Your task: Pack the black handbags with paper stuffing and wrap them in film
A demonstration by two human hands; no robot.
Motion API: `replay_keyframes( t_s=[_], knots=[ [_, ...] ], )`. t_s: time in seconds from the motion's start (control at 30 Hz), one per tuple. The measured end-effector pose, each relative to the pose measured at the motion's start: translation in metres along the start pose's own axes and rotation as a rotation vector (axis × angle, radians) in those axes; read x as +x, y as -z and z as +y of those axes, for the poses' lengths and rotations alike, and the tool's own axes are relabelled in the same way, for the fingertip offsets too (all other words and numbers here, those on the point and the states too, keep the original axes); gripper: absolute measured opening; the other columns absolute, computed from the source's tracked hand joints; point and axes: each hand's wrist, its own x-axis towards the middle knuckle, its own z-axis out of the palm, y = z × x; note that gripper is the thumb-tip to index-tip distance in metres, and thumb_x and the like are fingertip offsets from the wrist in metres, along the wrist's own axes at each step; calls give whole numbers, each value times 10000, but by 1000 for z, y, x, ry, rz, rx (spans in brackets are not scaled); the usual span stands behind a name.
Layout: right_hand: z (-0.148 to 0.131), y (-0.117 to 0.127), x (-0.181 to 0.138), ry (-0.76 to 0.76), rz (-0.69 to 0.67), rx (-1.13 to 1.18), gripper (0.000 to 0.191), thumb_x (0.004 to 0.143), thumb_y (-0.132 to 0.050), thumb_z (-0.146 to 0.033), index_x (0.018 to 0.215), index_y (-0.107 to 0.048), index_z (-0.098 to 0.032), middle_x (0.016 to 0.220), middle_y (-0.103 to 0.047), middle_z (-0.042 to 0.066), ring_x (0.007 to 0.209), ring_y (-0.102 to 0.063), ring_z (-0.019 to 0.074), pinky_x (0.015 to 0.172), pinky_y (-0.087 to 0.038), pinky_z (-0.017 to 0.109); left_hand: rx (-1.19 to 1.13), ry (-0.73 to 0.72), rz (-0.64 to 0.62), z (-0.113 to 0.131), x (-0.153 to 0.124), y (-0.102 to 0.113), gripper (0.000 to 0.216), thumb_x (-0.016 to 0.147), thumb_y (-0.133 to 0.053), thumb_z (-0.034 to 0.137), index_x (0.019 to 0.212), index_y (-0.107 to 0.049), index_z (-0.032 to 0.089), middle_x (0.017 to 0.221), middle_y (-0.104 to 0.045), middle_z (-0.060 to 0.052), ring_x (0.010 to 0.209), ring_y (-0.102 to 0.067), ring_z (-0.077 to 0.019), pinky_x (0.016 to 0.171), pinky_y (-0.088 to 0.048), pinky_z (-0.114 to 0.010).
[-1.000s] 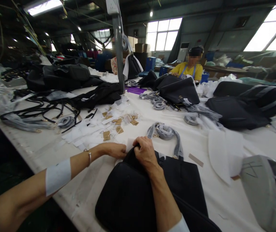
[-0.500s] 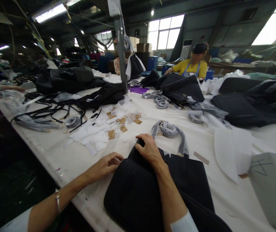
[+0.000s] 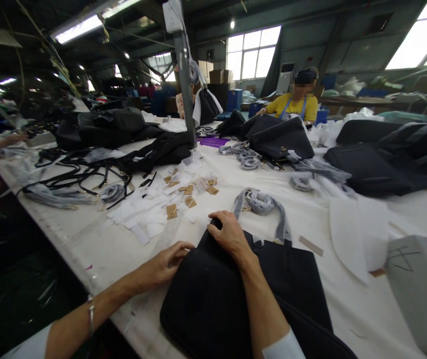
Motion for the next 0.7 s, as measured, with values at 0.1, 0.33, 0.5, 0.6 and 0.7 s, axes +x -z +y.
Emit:
replay_keyframes(
  t_s=[0.1,0.33,0.5,0.6,0.7],
  knots=[
    [0,0,0,6,-6,8,253,779,-599,-238,1021,-669,-212,1047,-651,57,1055,-538,220,960,-400,381,-52,36,-4,-7,4,-3,341,887,-520,295,1196,-440,174,1084,-657,-83,961,-621,-172,807,-478,-270],
    [-1,1,1,-13,-28,9,264,777,-615,-240,1034,-670,-209,1067,-656,60,1081,-538,220,979,-391,382,156,-15,-143,-1,9,8,352,838,-503,186,1189,-504,215,1050,-656,-25,941,-606,-171,833,-472,-274],
    [-1,5,3,-88,1,46,313,770,-644,-301,1071,-652,-217,1103,-658,67,1049,-580,232,958,-416,397,238,-91,-176,-1,20,8,263,815,-480,162,1052,-590,188,1022,-662,-29,925,-603,-177,822,-471,-268],
    [-2,9,2,-145,-4,55,348,770,-654,-349,1094,-645,-224,1101,-665,72,1017,-601,241,933,-431,396,194,-99,-99,-6,19,-1,246,841,-486,205,1069,-575,191,1034,-658,-41,946,-600,-182,841,-466,-280],
    [-1,11,2,-161,-23,53,313,771,-654,-373,1052,-664,-235,1058,-681,63,978,-614,242,910,-439,390,74,-49,47,-13,13,-11,282,854,-517,257,1130,-503,200,1008,-659,-45,906,-608,-175,791,-469,-268]
  ],
)
